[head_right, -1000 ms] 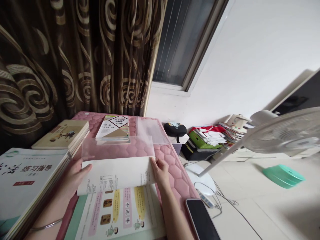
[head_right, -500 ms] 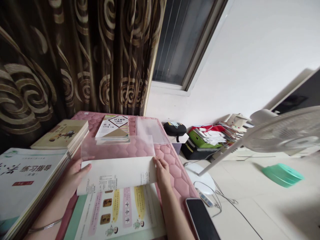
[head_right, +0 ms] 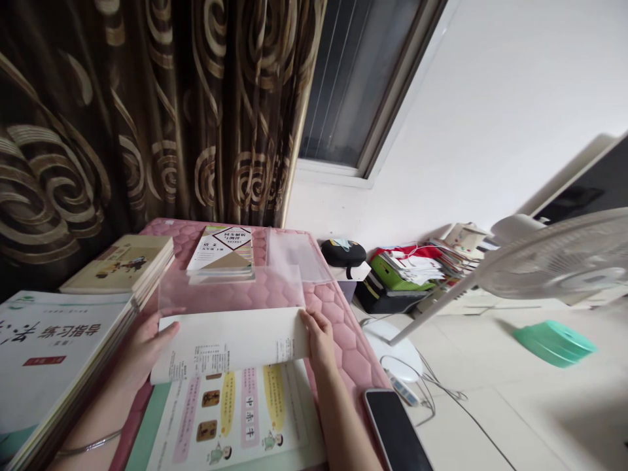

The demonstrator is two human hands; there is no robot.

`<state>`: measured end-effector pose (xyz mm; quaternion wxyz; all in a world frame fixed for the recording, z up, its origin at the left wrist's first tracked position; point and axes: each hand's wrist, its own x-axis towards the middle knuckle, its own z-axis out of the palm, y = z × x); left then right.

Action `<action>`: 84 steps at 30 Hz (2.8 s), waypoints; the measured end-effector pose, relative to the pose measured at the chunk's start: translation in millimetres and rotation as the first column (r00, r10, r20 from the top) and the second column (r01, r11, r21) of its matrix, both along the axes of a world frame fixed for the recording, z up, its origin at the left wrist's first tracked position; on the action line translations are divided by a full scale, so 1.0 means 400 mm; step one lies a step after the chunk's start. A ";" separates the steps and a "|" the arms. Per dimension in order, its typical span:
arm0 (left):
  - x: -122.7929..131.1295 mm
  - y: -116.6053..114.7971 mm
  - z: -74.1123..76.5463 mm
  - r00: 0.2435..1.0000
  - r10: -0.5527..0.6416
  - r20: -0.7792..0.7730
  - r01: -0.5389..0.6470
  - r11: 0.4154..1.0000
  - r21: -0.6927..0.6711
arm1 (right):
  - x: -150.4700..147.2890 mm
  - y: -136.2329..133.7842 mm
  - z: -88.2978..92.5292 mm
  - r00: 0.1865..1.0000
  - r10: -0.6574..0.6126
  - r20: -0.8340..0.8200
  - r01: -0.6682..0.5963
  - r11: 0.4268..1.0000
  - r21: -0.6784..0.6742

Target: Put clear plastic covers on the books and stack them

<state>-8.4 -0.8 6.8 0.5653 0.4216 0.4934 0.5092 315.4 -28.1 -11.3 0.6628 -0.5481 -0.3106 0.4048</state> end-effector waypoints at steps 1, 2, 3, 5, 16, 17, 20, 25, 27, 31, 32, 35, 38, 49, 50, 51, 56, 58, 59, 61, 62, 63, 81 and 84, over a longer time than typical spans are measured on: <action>0.000 0.000 -0.001 1.000 -0.001 0.002 0.001 1.000 0.004 | -0.001 0.000 0.002 1.000 0.004 0.004 -0.004 1.000 0.000; 0.000 0.001 -0.003 1.000 -0.004 0.003 0.004 1.000 0.009 | -0.003 -0.001 0.004 1.000 0.011 0.009 -0.011 1.000 0.000; -0.001 0.002 -0.005 1.000 -0.010 0.003 0.009 1.000 0.012 | -0.004 -0.001 0.006 1.000 0.021 0.012 -0.020 1.000 -0.004; -0.001 0.005 -0.008 1.000 -0.019 0.003 0.019 1.000 0.013 | -0.007 -0.001 0.009 1.000 0.026 0.016 -0.026 1.000 -0.012; 0.002 0.001 0.003 1.000 -0.001 0.016 0.001 1.000 -0.001 | -0.009 0.000 0.007 0.999 -0.006 -0.040 0.005 1.000 -0.007; 0.002 0.001 0.003 1.000 0.003 0.018 -0.003 1.000 -0.005 | -0.010 0.000 0.009 0.999 -0.005 -0.045 0.005 1.000 -0.006; 0.002 0.004 0.001 1.000 0.005 0.028 -0.005 1.000 -0.011 | -0.011 -0.001 0.013 0.999 -0.004 -0.054 0.005 1.000 0.005; -0.004 0.006 -0.004 1.000 -0.012 0.021 0.012 1.000 -0.004 | -0.006 0.003 0.009 0.997 0.016 -0.078 -0.016 1.000 0.008; -0.007 0.006 -0.004 1.000 -0.024 0.014 0.024 1.000 -0.007 | -0.005 0.005 0.007 0.996 0.022 -0.091 -0.022 1.000 0.004; -0.011 0.005 0.001 0.999 -0.040 0.013 0.040 0.999 -0.014 | -0.004 0.005 0.004 0.997 0.018 -0.069 -0.017 1.000 0.019; -0.011 0.004 0.003 0.999 -0.042 0.015 0.043 0.999 -0.018 | -0.003 0.005 0.002 0.998 0.015 -0.055 -0.014 1.000 0.019; -0.009 0.002 0.007 0.999 -0.037 0.027 0.038 0.999 -0.035 | 0.000 0.005 -0.006 1.000 0.002 -0.002 -0.002 1.000 0.018; -0.009 0.001 0.005 0.999 -0.025 0.038 0.027 0.998 -0.050 | 0.003 0.006 -0.012 1.000 0.023 -0.004 -0.023 0.999 0.026; -0.004 0.002 -0.003 0.998 -0.015 0.059 0.014 1.000 0.019 | -0.012 0.001 0.003 0.999 -0.018 -0.040 0.018 1.000 -0.002; -0.003 0.002 -0.003 0.998 -0.010 0.063 0.009 1.000 0.022 | -0.014 -0.001 0.006 0.999 -0.021 -0.039 0.020 1.000 -0.009; -0.004 0.002 -0.003 0.998 -0.006 0.067 0.004 1.000 0.021 | -0.017 -0.003 0.010 0.999 -0.020 -0.033 0.020 1.000 -0.016; -0.012 0.004 -0.006 0.997 -0.017 0.082 0.020 0.999 -0.026 | -0.020 -0.008 0.019 1.000 0.001 -0.027 -0.001 1.000 -0.027; -0.014 0.004 -0.007 0.996 -0.013 0.090 0.016 1.000 -0.024 | -0.015 -0.006 0.013 0.999 0.005 -0.047 -0.006 1.000 -0.018; -0.015 0.004 -0.007 0.996 -0.011 0.091 0.013 1.000 -0.019 | -0.012 -0.004 0.008 0.998 0.004 -0.057 -0.005 1.000 -0.011; -0.013 0.004 -0.007 0.997 -0.006 0.081 0.007 1.000 -0.009 | -0.007 -0.001 -0.001 0.998 0.007 -0.057 -0.007 1.000 0.000; -0.012 0.004 -0.007 0.997 -0.007 0.072 0.007 1.000 -0.007 | -0.005 0.000 -0.005 0.999 0.010 -0.048 -0.010 1.000 0.006; -0.011 0.004 -0.007 0.998 -0.008 0.065 0.008 1.000 -0.006 | -0.004 0.001 -0.008 0.999 0.014 -0.036 -0.013 1.000 0.010; -0.007 0.005 -0.010 0.997 -0.042 0.065 0.041 0.999 0.019 | -0.020 -0.007 0.005 0.996 -0.003 0.091 0.002 1.000 0.015; -0.012 0.004 -0.004 0.999 -0.037 0.023 0.037 0.999 0.014 | -0.032 -0.007 0.017 0.992 -0.040 0.119 0.038 0.999 0.018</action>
